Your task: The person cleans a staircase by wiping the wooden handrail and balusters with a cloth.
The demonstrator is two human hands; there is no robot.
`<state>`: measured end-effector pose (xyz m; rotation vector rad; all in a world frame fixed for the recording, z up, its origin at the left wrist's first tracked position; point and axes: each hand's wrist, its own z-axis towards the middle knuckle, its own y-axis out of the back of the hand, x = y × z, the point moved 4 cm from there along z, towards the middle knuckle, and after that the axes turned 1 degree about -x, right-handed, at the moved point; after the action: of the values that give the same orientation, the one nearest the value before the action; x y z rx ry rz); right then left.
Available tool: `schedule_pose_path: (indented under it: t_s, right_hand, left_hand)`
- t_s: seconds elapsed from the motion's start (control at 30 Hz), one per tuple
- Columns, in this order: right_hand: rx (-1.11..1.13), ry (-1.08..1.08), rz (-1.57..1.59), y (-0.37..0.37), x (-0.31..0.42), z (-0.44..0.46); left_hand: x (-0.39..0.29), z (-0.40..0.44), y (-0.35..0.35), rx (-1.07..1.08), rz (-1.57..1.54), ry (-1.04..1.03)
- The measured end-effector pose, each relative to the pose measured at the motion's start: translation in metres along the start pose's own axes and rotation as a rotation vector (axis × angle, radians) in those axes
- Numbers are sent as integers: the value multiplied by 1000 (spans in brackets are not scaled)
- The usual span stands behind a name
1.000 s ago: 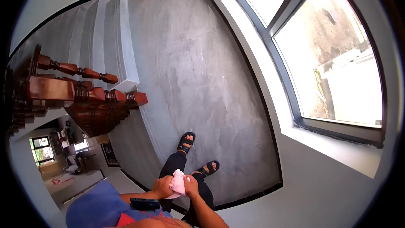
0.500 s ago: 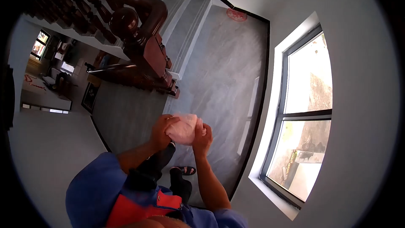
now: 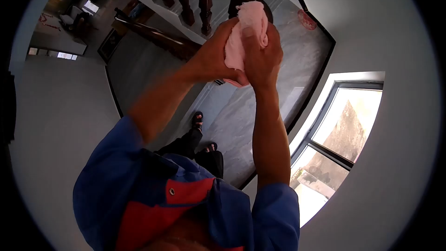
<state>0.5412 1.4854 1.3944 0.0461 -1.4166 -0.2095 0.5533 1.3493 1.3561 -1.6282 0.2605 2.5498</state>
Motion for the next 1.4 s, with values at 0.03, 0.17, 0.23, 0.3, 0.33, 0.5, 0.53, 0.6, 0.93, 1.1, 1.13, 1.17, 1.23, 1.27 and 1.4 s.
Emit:
schedule_pose_path:
  t_s: [0.03, 0.17, 0.23, 0.3, 0.33, 0.5, 0.53, 0.6, 0.93, 1.1, 1.13, 1.17, 1.23, 1.27, 1.4]
  right_hand:
    - [-20, 8, 95, 1, -7, 2]
    - [-34, -6, 28, 2, -18, 4]
    - [-31, 47, -72, 6, -25, 6]
    - [-96, 44, -153, 8, -25, 1]
    - [-112, 57, -165, 13, -31, -1]
    - [-97, 147, -223, 16, -35, -11]
    - [-89, 161, -242, 7, -30, -9]
    - [10, 237, -377, -1, -13, -9]
    - [281, 573, -1064, -48, 39, 2]
    - [235, 626, -1225, -86, 39, -7]
    - [267, 672, -1204, -95, 36, -13]
    - [296, 719, -1182, -106, 31, -18]
    - [406, 645, -909, -136, 8, -28]
    - [400, 609, -837, -148, -13, -30]
    - [309, 447, -919, -193, -133, -17]
  left_hand:
    - [3, -1, -5, -107, -8, -86]
    - [18, -8, -32, -618, 39, -146]
    - [25, -5, -33, -663, 14, -215]
    - [27, -5, -29, -655, -21, -218]
    - [31, -7, -28, -627, 2, -203]
    - [41, -8, -22, -507, -62, -215]
    - [44, -7, -17, -457, -86, -204]
    - [44, -9, -13, -411, -134, -181]
    - [86, -13, -12, 19, -372, -264]
    - [116, -25, -14, 84, -631, 147]
    - [123, -29, -7, 83, -626, 186]
    - [132, -33, 2, 79, -606, 206]
    - [150, -43, 26, 47, -448, 165]
    - [163, -50, 40, 19, -329, 142]
    - [236, -78, 83, 5, 340, 125]
